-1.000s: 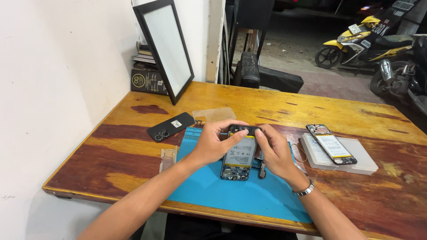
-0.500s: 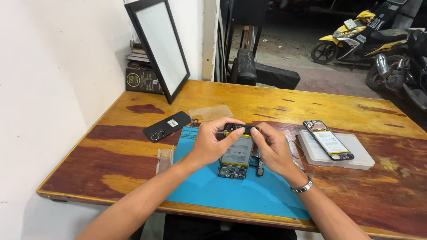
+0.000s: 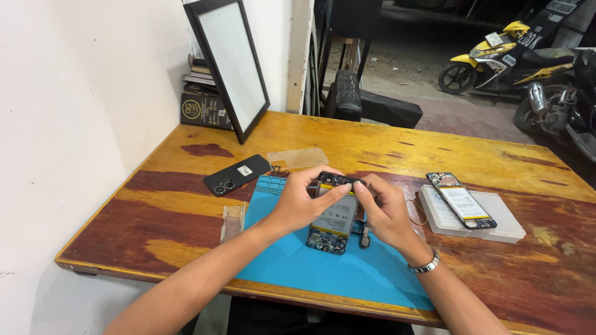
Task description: The person works on a disassembled smartphone on a blue mat, using a screwdriver and tweezers to remove and reposition internal components such as the battery and camera module. The person handles the phone casing and small parts, then uses a screwdriver to fasten screws on the device.
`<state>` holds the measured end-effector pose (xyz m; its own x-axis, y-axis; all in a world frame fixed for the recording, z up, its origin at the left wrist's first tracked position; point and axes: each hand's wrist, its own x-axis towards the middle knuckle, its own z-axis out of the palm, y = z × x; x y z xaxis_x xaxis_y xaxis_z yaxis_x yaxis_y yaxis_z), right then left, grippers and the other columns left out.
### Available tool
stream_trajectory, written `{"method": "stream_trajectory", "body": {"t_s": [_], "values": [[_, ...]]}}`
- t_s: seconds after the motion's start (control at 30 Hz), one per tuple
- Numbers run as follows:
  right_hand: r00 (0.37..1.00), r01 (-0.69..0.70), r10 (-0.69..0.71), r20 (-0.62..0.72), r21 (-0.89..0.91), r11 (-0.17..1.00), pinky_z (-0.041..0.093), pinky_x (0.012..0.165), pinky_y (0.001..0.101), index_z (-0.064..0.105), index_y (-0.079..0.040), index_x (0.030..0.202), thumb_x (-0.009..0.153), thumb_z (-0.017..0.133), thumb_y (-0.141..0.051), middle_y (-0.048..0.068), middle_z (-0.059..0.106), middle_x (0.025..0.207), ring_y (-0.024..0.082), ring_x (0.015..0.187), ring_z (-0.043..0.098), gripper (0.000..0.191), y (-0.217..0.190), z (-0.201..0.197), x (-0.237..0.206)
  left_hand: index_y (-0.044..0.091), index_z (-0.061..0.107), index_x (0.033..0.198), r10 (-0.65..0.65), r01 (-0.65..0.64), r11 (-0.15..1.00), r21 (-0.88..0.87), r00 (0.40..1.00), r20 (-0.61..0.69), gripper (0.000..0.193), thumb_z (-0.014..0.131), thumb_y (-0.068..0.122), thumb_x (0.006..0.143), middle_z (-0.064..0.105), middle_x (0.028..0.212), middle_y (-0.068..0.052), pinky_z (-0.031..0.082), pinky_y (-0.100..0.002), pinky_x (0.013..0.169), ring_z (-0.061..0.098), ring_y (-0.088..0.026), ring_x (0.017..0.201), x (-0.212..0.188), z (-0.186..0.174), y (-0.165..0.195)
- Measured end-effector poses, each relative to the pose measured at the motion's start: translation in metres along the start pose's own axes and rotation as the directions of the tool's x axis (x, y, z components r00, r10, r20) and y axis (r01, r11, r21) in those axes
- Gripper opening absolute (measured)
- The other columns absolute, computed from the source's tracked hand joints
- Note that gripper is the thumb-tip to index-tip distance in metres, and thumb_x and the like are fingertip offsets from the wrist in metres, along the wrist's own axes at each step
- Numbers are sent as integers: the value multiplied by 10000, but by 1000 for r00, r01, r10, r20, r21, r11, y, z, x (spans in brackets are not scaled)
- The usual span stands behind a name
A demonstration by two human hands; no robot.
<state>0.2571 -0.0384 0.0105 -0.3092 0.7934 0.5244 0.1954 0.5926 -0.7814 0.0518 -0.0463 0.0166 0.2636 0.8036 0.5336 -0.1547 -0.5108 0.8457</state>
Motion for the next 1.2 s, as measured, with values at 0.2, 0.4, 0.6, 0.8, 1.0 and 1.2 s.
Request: {"method": "stream_trajectory", "body": {"t_s": [0.2, 0.4, 0.6, 0.8, 1.0, 1.2], "values": [[998, -51, 49, -38, -44, 998, 470, 485, 223, 690, 6, 1050, 1032, 553, -191, -2, 639, 665, 55, 545, 584, 241, -5, 1, 2, 26, 705, 1013, -26, 26, 1000, -9, 1000, -13, 211, 723, 234, 979, 674, 843, 38, 469, -202, 612, 575, 0, 730, 0, 1, -11], [997, -76, 76, 0, 26, 997, 480, 497, 231, 653, 5, 981, 1047, 546, -199, 24, 641, 664, 69, 550, 606, 239, 1, -3, 5, 14, 701, 988, -24, 24, 998, -62, 1000, 9, 222, 724, 235, 984, 699, 859, 26, 519, -215, 657, 629, -8, 768, 4, -3, -25], [990, -142, 143, -4, 119, 983, 484, 494, 243, 600, -20, 896, 1084, 492, -250, 18, 628, 701, 77, 557, 596, 316, 7, -6, 8, 30, 653, 1172, -78, 89, 990, -110, 992, 95, 316, 738, 210, 926, 740, 1005, -10, 582, -261, 761, 693, -69, 874, 6, -3, -35], [978, -206, 207, -2, 75, 976, 474, 482, 243, 611, -23, 865, 1074, 515, -277, 22, 623, 658, 84, 525, 593, 343, 8, -8, 13, 12, 649, 1201, -93, 97, 993, -64, 994, 63, 331, 680, 270, 996, 748, 1029, -36, 584, -260, 792, 703, -73, 909, 5, -1, -33], [991, -132, 132, -3, 4, 991, 489, 482, 236, 641, -17, 914, 1058, 529, -278, 14, 645, 671, 82, 531, 617, 319, 5, -7, 8, 2, 716, 1118, -57, 57, 998, -35, 998, -11, 298, 643, 275, 1022, 764, 933, -20, 569, -239, 708, 695, -50, 812, 5, 0, -26], [969, -245, 234, 74, 235, 941, 493, 451, 256, 663, -9, 919, 1060, 522, -282, 52, 669, 679, 113, 506, 626, 338, 16, -4, 8, 10, 692, 1013, -98, 98, 994, 50, 995, 0, 333, 621, 335, 1032, 746, 840, -18, 538, -243, 610, 668, -48, 712, 5, -2, -26]]}}
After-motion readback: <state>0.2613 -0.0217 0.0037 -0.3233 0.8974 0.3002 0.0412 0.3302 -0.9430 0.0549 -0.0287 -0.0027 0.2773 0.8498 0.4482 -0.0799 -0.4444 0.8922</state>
